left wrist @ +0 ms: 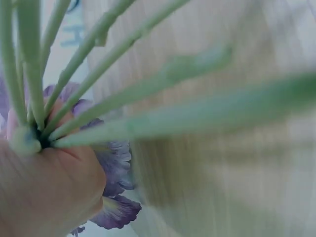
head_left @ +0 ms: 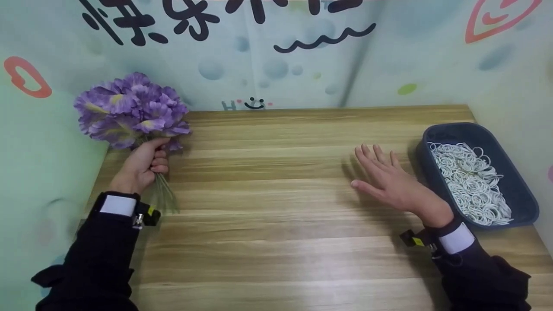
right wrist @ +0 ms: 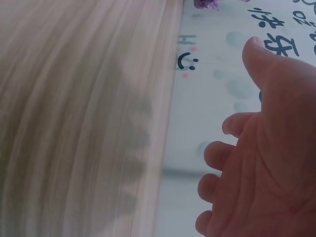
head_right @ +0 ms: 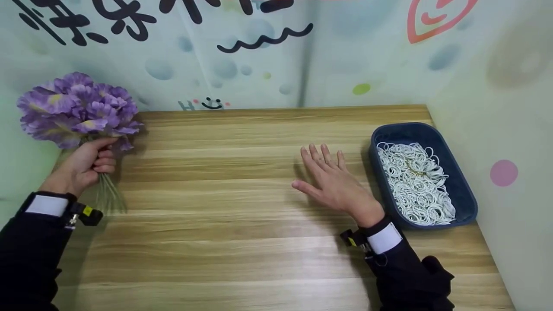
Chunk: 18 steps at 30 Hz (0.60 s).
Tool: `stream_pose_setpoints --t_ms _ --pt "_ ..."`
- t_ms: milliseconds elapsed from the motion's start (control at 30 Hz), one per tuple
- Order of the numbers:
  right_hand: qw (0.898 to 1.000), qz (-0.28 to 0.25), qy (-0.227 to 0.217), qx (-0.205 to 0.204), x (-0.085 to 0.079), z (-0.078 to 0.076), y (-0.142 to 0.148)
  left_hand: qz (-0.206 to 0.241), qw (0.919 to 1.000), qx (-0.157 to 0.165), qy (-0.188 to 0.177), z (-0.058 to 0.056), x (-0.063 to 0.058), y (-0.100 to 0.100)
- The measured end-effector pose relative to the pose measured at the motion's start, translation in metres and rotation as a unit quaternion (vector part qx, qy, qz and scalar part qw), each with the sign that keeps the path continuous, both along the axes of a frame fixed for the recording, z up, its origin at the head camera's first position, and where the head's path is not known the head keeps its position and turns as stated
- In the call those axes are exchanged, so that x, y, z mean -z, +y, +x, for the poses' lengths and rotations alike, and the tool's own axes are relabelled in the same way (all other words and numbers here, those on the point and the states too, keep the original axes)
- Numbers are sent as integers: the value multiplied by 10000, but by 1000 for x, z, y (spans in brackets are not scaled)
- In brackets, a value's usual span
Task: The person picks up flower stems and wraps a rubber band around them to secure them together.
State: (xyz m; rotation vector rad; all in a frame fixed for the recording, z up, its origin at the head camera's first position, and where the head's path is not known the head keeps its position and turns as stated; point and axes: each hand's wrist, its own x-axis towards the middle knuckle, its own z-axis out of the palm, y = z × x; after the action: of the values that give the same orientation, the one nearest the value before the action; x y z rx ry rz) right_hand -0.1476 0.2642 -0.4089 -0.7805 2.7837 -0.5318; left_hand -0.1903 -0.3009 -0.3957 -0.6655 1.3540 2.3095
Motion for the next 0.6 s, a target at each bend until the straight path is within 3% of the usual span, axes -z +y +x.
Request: stream_pose_setpoints --t_ms 267,500,600 --pt "9995 -296 -130 53 1 -2 -4 543 9923 -669 894 0 4 33" --pt "9932 -1008 -533 250 0 -4 -11 1078 9775 -1489 1035 -1 0 69" --pt "9913 -1181 -540 198 -2 -4 -19 1267 9711 -1690 1115 0 1 86"
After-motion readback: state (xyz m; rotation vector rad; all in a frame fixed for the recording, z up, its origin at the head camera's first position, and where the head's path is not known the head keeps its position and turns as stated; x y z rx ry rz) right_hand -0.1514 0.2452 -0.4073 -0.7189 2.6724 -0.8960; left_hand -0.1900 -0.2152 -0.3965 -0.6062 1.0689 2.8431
